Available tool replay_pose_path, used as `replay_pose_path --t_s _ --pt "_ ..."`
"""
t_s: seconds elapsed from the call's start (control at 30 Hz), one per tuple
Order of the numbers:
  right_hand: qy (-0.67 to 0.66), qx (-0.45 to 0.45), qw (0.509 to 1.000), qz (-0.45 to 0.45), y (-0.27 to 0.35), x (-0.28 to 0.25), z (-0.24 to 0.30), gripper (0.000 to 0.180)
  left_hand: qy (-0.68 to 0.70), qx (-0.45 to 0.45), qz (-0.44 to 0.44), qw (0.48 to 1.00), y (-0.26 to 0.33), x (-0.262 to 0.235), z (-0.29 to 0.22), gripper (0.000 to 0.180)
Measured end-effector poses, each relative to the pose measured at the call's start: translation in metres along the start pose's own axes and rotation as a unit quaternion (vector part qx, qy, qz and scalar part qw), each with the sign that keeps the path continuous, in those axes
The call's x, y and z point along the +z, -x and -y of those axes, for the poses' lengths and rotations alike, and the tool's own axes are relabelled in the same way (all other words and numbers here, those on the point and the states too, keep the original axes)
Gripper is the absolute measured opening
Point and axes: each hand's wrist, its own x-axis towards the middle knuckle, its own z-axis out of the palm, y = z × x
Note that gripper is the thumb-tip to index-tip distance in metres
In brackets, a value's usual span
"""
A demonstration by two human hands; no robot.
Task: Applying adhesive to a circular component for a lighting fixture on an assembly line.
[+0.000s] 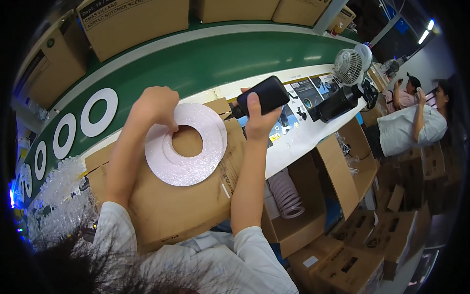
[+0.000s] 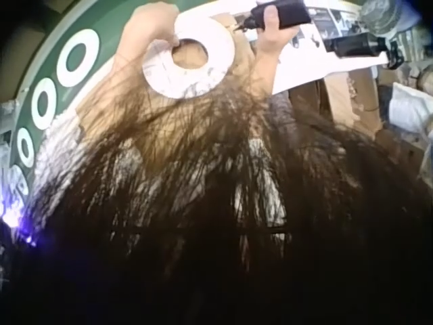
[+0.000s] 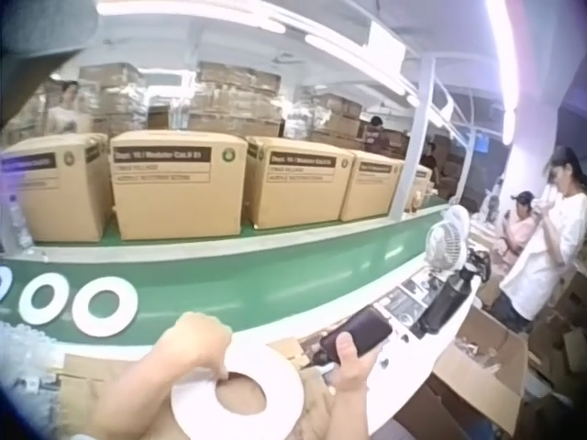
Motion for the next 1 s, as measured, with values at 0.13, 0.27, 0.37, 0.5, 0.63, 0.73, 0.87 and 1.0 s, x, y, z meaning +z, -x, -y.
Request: replay_pose_path --t_s 0.13,0.27,0.37,0.5,0.63,0.73,0.87,1.0 --pt "-0.012 0.001 1.0 -0.006 -0.001 0.0 -0.002 0.042 0.005 -0.03 -0.026 0.999 -0.002 -0.001 0.008 0.038" --pt "-0.02 0.001 1.0 0.005 -0.002 0.001 -0.002 0.043 0.013 -0.07 -0.096 0.993 -0.003 -0.01 0.042 0.036" --pt "-0.015 0.019 1.0 0.011 0.001 0.002 -0.001 0.044 0.154 -0.177 -0.069 0.97 -0.012 -0.015 0.079 0.038" --pt "0.001 0.037 0.999 0.02 0.004 0.004 -0.004 0.045 0.251 -0.302 -0.159 0.906 -0.04 0.023 0.123 0.043" --pt "0.031 0.049 0.995 0.077 0.006 0.012 -0.008 0.038 0.151 -0.407 -0.195 0.879 -0.062 0.078 0.164 0.046" --pt "0.066 0.065 0.989 0.112 0.007 0.011 -0.006 0.031 0.105 -0.425 -0.181 0.881 -0.06 0.072 0.157 0.04" --pt "0.109 0.09 0.974 0.179 0.006 -0.001 -0.006 0.029 0.098 -0.201 -0.271 0.936 -0.041 0.007 0.102 0.047" --pt "0.128 0.106 0.965 0.204 0.011 0.006 -0.011 0.028 0.409 0.193 -0.301 0.839 -0.01 -0.015 0.018 0.064"
